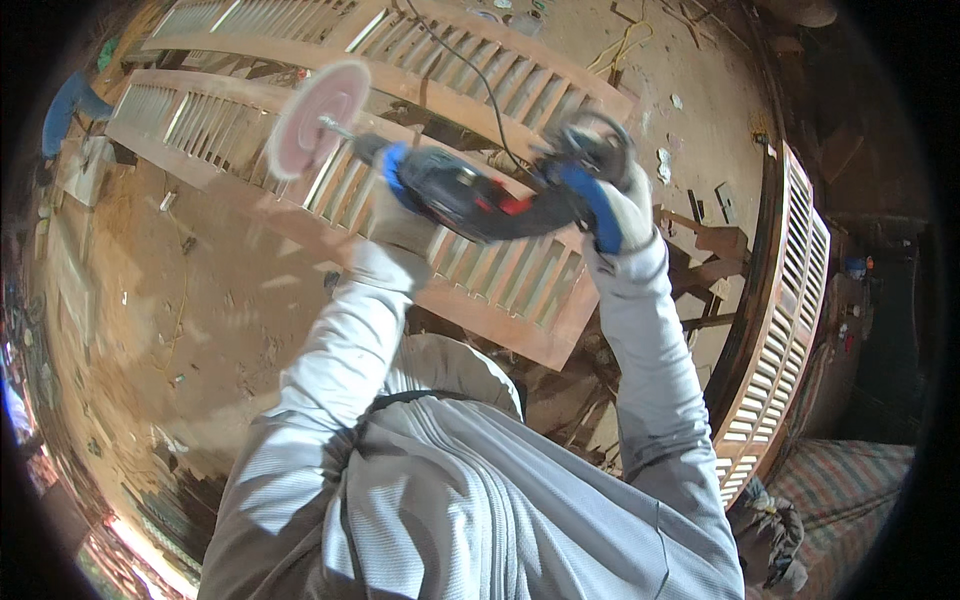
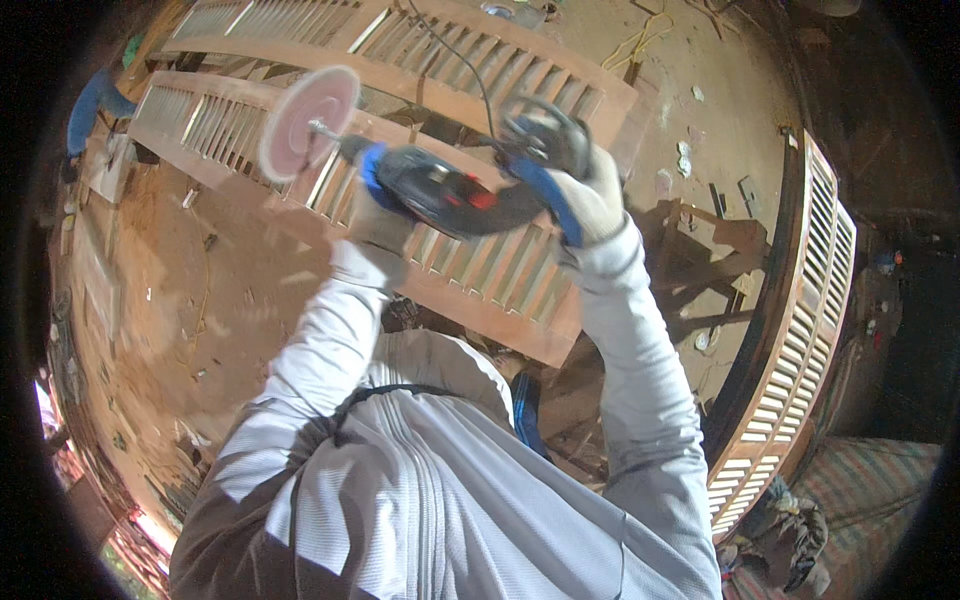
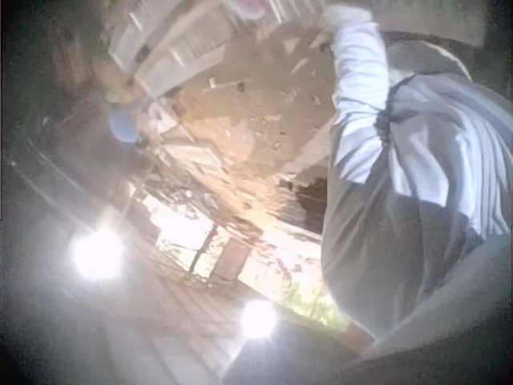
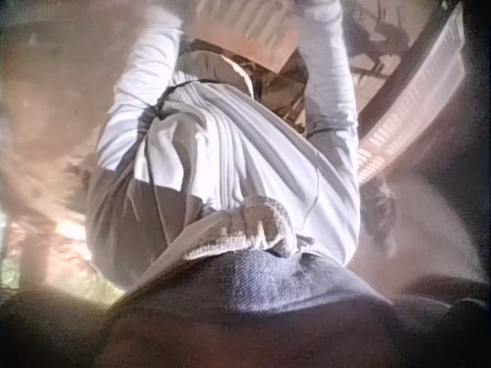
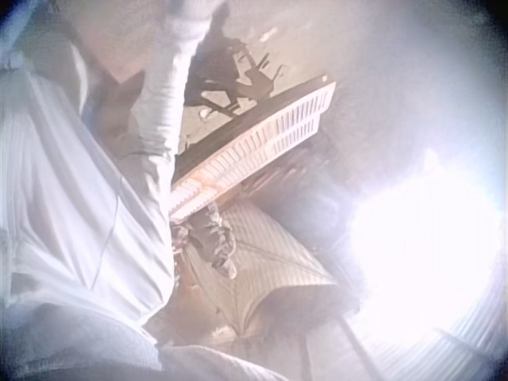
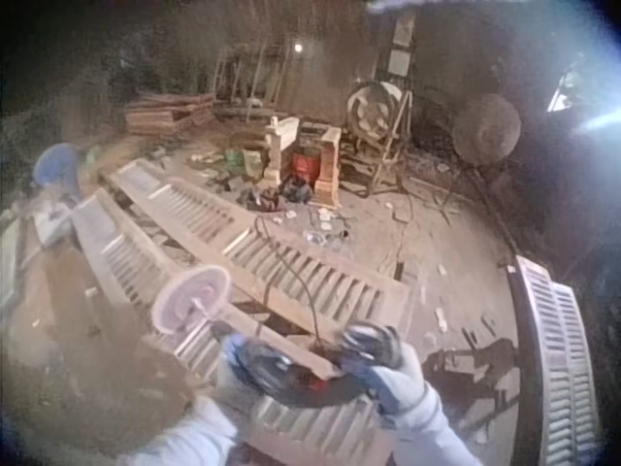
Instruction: The person uses an orbital sander to smooth the surface of a wooden louvered shutter in a workshop. After sanding, the person lifts the shutter and places it on a stack of similar shutters.
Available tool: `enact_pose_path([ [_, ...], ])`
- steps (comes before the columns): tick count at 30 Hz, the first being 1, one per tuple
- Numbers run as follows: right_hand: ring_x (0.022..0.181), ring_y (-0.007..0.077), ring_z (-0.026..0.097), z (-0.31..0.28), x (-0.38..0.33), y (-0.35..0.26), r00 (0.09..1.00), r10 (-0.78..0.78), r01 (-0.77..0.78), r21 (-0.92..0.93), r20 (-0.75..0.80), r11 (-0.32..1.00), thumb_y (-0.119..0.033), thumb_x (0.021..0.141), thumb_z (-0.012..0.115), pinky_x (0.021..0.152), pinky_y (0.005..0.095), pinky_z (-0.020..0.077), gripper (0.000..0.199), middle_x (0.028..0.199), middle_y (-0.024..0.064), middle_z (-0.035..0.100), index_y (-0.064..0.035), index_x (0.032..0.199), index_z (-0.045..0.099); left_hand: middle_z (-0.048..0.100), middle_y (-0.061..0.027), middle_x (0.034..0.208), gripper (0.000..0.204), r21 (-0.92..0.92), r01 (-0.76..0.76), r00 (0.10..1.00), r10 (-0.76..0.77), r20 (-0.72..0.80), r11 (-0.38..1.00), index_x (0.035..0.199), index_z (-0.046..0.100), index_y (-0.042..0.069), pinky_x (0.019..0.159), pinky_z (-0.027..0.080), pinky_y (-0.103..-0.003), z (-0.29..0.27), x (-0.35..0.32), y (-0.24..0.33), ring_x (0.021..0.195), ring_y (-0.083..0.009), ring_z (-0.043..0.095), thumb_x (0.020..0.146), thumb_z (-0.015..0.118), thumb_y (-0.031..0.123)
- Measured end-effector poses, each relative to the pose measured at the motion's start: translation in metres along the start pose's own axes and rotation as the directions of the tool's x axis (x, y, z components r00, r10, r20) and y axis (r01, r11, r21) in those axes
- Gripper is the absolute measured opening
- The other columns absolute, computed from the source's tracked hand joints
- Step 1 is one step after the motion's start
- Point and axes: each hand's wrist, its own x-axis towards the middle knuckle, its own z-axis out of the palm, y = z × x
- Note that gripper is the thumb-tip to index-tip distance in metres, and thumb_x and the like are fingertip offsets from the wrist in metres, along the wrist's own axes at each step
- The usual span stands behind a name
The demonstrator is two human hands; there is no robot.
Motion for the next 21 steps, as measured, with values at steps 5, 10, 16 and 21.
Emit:
enact_pose_path([
  [5,0.1,0.0136,0.06,0.035,0.028,0.016,0.924,0.084,-0.034,-0.139,0.374,0.99,-0.019,0.084,0.078,0.088,0.0296,0.0494,0.054,0.111,0.0056,0.065,0.0004,0.129,0.054,0.07,-0.0111,0.089,0.041,0.133,-0.206,0.954,0.23,-0.194,0.969,0.091,0.066,0.008,0.085,0.053,-0.043,-0.007,-0.029,0.099,0.082,-0.0288,0.066,0.091,0.048,0.044],
  [10,0.114,0.0217,0.055,0.109,0.033,0.042,0.843,-0.529,0.51,-0.467,0.102,0.722,-0.015,0.071,0.086,0.096,0.0336,0.0473,0.068,0.124,0.0123,0.052,0.0028,0.126,0.05,0.069,-0.0093,0.099,0.038,0.359,-0.3,0.864,0.411,-0.289,0.884,0.099,0.064,0.009,0.091,0.051,-0.045,-0.053,-0.078,0.189,0.093,-0.027,0.065,0.092,0.045,0.041],
  [16,0.121,0.0333,0.048,0.281,0.022,0.076,0.549,-0.552,0.797,-0.592,0.627,0.12,-0.027,0.069,0.069,0.1,0.054,0.0381,0.029,0.123,0.0137,0.053,-0.0079,0.091,0.067,0.067,-0.0063,0.101,0.037,0.495,-0.279,0.887,0.418,-0.195,0.823,0.1,0.064,0.015,0.089,0.05,-0.041,-0.149,-0.149,0.288,0.095,-0.0218,0.063,0.092,0.046,0.046],
  [21,0.133,0.0335,0.04,0.411,0.051,0.173,0.35,-0.397,0.77,-0.502,0.848,-0.394,-0.033,0.068,0.059,0.116,0.0611,0.0213,0.038,0.123,0.0047,0.059,-0.0132,0.097,0.072,0.064,-0.0049,0.11,0.044,0.177,-0.292,0.928,0.323,-0.184,0.94,0.109,0.063,0.015,0.09,0.048,-0.041,-0.204,-0.195,0.375,0.104,-0.0214,0.06,0.093,0.044,0.051],
])
